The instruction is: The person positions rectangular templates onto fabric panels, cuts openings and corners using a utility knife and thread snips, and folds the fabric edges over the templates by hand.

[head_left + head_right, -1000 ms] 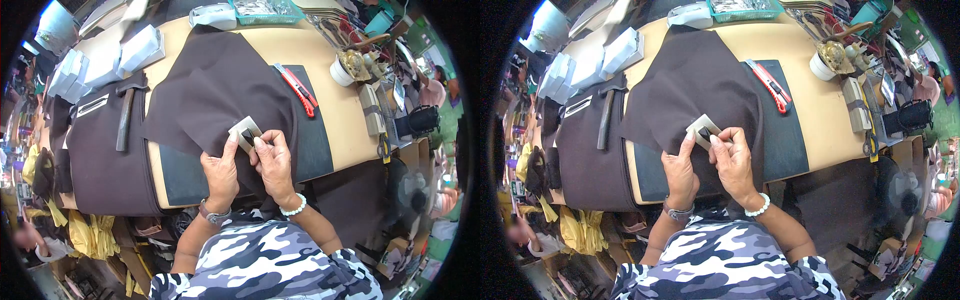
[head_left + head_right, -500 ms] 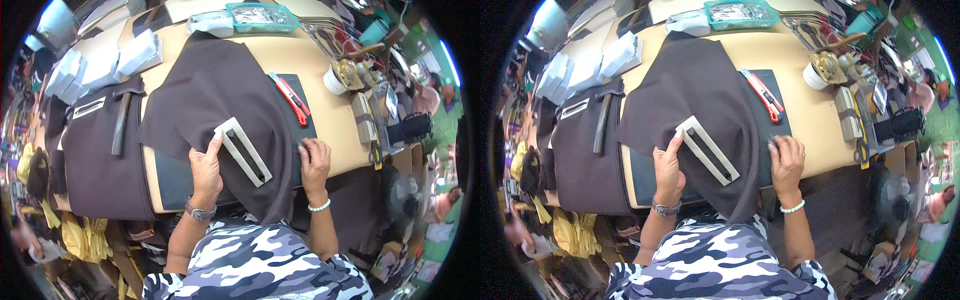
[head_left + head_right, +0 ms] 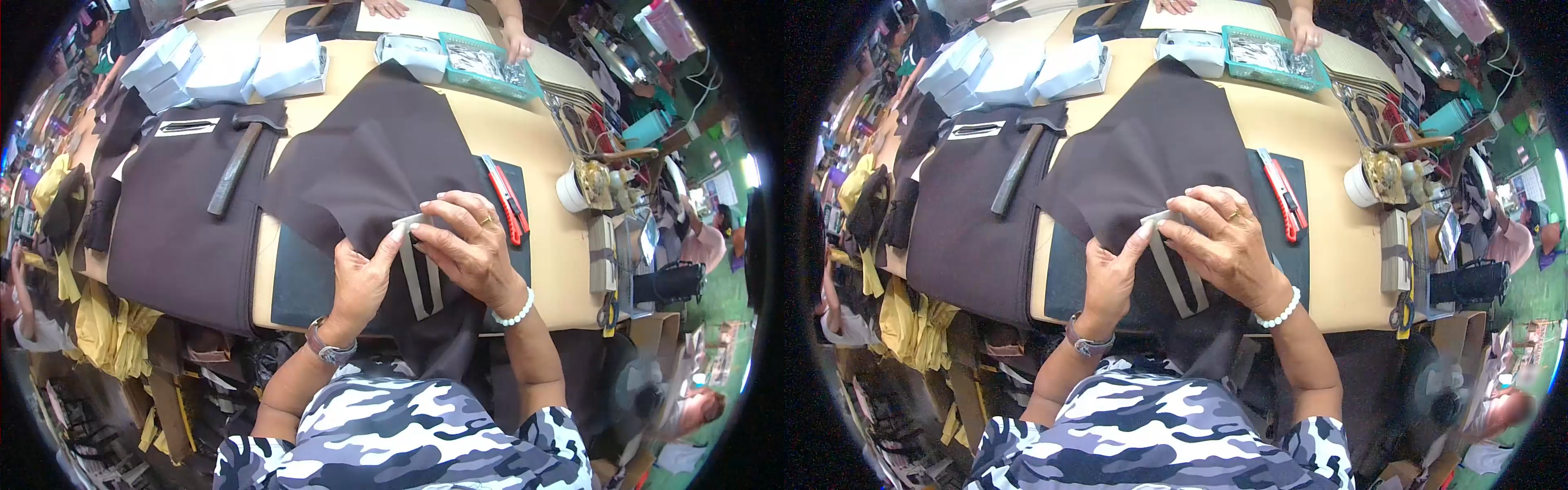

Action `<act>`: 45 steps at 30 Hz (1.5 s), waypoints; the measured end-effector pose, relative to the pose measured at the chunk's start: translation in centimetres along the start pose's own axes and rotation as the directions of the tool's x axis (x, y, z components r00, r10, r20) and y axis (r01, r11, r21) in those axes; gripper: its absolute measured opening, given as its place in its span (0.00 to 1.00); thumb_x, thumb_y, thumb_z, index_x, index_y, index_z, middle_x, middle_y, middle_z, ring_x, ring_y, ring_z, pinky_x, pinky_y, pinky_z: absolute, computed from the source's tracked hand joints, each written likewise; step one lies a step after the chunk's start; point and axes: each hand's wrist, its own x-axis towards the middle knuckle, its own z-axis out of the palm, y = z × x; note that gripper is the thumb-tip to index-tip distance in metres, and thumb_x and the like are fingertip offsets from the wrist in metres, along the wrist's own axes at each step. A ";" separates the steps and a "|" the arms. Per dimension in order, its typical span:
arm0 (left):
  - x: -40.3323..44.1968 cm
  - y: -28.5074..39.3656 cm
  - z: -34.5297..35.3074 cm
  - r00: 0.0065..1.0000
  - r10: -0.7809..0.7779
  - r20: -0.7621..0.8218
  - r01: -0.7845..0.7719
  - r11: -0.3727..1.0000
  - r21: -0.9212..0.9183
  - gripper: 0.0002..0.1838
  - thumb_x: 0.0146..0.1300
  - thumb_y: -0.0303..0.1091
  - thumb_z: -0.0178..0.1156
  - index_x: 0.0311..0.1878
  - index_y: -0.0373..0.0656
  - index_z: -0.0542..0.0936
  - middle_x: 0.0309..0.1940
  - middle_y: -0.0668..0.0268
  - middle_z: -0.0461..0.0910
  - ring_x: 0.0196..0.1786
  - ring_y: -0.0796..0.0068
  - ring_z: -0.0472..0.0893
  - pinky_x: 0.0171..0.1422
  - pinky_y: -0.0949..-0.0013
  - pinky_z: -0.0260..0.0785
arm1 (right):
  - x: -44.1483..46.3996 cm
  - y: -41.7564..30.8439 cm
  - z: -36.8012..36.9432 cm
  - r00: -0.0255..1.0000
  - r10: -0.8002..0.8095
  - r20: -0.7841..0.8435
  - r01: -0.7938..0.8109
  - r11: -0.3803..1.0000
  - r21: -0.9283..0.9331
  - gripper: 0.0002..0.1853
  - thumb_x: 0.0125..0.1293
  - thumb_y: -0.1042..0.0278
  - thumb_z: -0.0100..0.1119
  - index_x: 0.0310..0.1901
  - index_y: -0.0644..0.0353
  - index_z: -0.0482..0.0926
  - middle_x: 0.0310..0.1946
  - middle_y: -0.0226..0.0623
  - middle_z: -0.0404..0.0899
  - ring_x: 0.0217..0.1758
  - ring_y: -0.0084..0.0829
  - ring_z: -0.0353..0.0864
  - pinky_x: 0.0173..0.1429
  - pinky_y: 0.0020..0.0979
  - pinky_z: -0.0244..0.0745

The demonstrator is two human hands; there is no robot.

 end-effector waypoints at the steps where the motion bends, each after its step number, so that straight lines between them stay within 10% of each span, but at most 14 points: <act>1: 0.0 0.2 0.0 1.000 0.001 0.017 -0.001 1.000 0.005 0.08 0.63 0.31 0.62 0.40 0.35 0.79 0.35 0.67 0.81 0.36 0.84 0.78 0.41 0.77 0.71 | 0.2 0.2 0.0 1.000 -0.022 -0.003 0.022 1.000 0.008 0.12 0.48 0.70 0.67 0.38 0.54 0.81 0.46 0.32 0.77 0.53 0.35 0.74 0.57 0.38 0.68; 11: -0.1 2.2 0.8 0.996 0.001 0.090 0.015 0.985 -0.170 0.10 0.65 0.30 0.60 0.44 0.34 0.79 0.39 0.66 0.82 0.41 0.80 0.79 0.47 0.75 0.71 | 2.0 0.4 0.5 0.987 0.160 0.003 -0.155 0.951 0.269 0.07 0.51 0.74 0.67 0.31 0.60 0.78 0.32 0.32 0.79 0.39 0.32 0.78 0.47 0.33 0.71; 17: 0.3 1.5 -0.3 0.973 -0.102 0.209 0.158 0.949 -0.271 0.11 0.63 0.29 0.61 0.47 0.37 0.78 0.43 0.65 0.82 0.45 0.77 0.80 0.53 0.73 0.72 | 3.0 -0.2 1.8 0.721 0.593 0.359 -0.665 0.448 0.597 0.06 0.59 0.76 0.62 0.37 0.66 0.76 0.30 0.36 0.78 0.32 0.21 0.77 0.37 0.25 0.73; 21: 0.5 0.4 -0.2 0.985 -0.139 0.099 0.163 0.943 -0.291 0.11 0.64 0.28 0.60 0.48 0.37 0.77 0.42 0.64 0.81 0.44 0.78 0.80 0.50 0.74 0.73 | 2.5 -0.1 3.0 0.911 0.342 -0.232 -0.319 0.939 0.129 0.05 0.63 0.76 0.56 0.39 0.66 0.73 0.30 0.44 0.78 0.30 0.36 0.79 0.33 0.31 0.72; 25: 1.0 -0.1 0.1 0.992 -0.122 -0.019 0.109 0.939 -0.327 0.11 0.64 0.27 0.60 0.49 0.37 0.76 0.43 0.64 0.81 0.45 0.77 0.80 0.52 0.73 0.73 | 1.5 -4.7 1.9 0.770 0.635 -0.063 -0.547 0.708 0.446 0.09 0.63 0.77 0.54 0.45 0.66 0.74 0.34 0.47 0.78 0.34 0.45 0.80 0.36 0.37 0.75; 37: -0.5 -0.5 -2.4 0.944 -0.197 -0.265 0.124 0.955 -0.268 0.14 0.62 0.27 0.61 0.51 0.38 0.77 0.48 0.64 0.79 0.48 0.73 0.79 0.53 0.70 0.73 | -5.3 -6.8 1.2 0.590 0.758 0.280 -0.787 0.462 0.408 0.24 0.62 0.80 0.54 0.60 0.65 0.65 0.35 0.51 0.82 0.36 0.40 0.85 0.42 0.32 0.77; 41: -0.8 0.9 -7.9 0.840 0.282 -0.464 -0.302 0.953 0.033 0.17 0.63 0.23 0.58 0.55 0.37 0.73 0.50 0.64 0.78 0.53 0.74 0.75 0.59 0.67 0.69 | -6.1 -5.8 1.3 0.689 0.632 0.354 -0.724 0.589 0.360 0.27 0.61 0.82 0.54 0.63 0.63 0.63 0.34 0.50 0.82 0.37 0.43 0.84 0.42 0.34 0.78; 43: -1.4 4.7 -7.4 0.637 0.765 -0.096 -0.410 0.441 0.798 0.16 0.59 0.24 0.61 0.52 0.38 0.76 0.49 0.64 0.79 0.53 0.71 0.76 0.58 0.64 0.68 | -6.3 -5.5 1.7 0.769 0.534 0.351 -0.635 0.704 0.319 0.28 0.60 0.82 0.55 0.63 0.62 0.63 0.34 0.48 0.82 0.37 0.45 0.84 0.42 0.36 0.78; 45: -1.5 6.1 -6.3 0.749 0.495 0.440 -0.635 0.349 0.689 0.14 0.54 0.24 0.64 0.45 0.41 0.80 0.46 0.62 0.80 0.51 0.66 0.78 0.58 0.62 0.68 | -6.0 -5.6 1.8 0.803 0.474 0.360 -0.578 0.766 0.281 0.28 0.59 0.82 0.55 0.63 0.62 0.64 0.35 0.47 0.82 0.38 0.45 0.83 0.42 0.38 0.78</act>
